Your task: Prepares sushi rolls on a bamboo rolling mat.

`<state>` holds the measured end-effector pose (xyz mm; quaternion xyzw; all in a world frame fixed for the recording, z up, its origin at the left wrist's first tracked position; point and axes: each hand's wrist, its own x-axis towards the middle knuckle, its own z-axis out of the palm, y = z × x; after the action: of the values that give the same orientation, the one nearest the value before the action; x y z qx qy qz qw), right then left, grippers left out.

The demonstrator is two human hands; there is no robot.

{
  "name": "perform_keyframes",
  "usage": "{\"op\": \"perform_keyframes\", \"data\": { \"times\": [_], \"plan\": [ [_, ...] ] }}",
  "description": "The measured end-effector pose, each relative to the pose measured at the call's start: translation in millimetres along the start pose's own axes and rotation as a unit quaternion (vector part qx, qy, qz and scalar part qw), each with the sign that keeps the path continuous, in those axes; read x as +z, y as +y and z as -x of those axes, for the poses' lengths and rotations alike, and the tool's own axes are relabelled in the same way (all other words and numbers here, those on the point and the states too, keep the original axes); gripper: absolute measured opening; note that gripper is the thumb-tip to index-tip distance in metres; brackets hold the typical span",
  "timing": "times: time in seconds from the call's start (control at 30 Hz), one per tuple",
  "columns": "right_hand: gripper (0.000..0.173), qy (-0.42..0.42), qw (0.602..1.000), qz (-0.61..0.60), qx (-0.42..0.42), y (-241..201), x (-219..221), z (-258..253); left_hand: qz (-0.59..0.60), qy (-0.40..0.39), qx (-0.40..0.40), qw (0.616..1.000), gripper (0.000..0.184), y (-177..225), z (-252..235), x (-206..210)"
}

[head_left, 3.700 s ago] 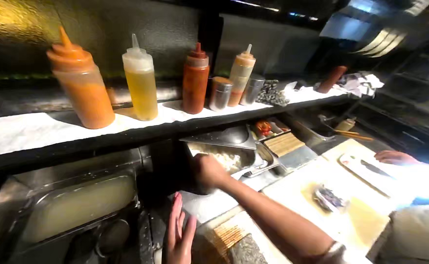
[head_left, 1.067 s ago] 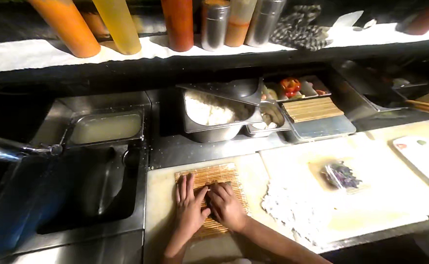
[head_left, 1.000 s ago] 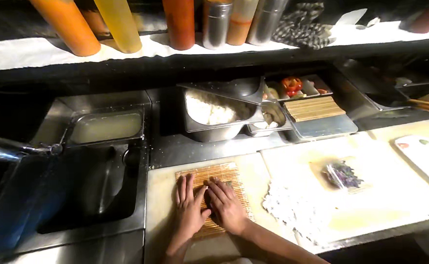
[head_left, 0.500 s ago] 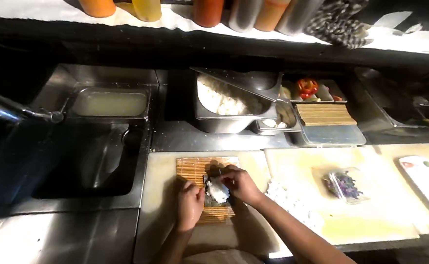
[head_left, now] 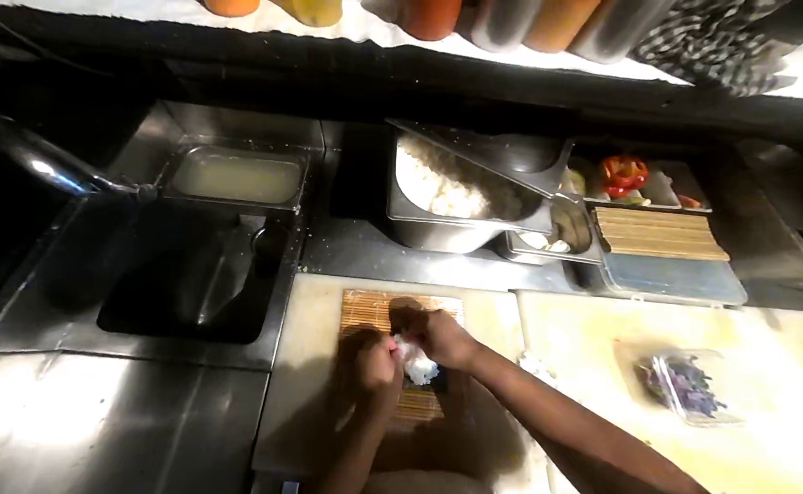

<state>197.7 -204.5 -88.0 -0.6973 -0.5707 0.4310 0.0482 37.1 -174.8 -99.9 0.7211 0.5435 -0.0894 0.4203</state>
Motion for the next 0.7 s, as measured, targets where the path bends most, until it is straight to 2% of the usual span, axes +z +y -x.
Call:
{"op": "perform_keyframes", "data": {
  "times": [0.07,0.2,0.37,0.47,0.53,0.6,0.7],
  "plan": [
    [0.025,0.019,0.999,-0.033,0.001,-4,-2,6,0.001,-0.019,-0.005,1.000,0.028,-1,-2,-8],
    [0.018,0.074,0.996,-0.048,-0.028,5,21,-10,0.017,-0.002,0.018,1.000,0.026,0,-16,-10],
    [0.018,0.053,0.998,-0.012,0.034,-4,11,-13,-0.048,-0.063,-0.017,0.997,0.023,18,-19,-26],
    [0.020,0.070,0.996,-0.037,0.037,-14,-3,0,-0.027,-0.039,0.005,0.999,0.027,11,-16,-34],
    [0.019,0.089,0.994,-0.052,0.025,-15,9,-4,-0.025,-0.027,0.036,0.999,0.028,8,-19,-31],
    [0.020,0.095,0.994,-0.035,0.032,-14,19,-15,-0.072,-0.037,0.073,0.994,0.022,12,-29,-31],
    [0.022,0.087,0.995,-0.016,0.056,-22,14,-11,-0.144,-0.076,0.056,0.985,0.021,27,-34,-38]
  ]
}}
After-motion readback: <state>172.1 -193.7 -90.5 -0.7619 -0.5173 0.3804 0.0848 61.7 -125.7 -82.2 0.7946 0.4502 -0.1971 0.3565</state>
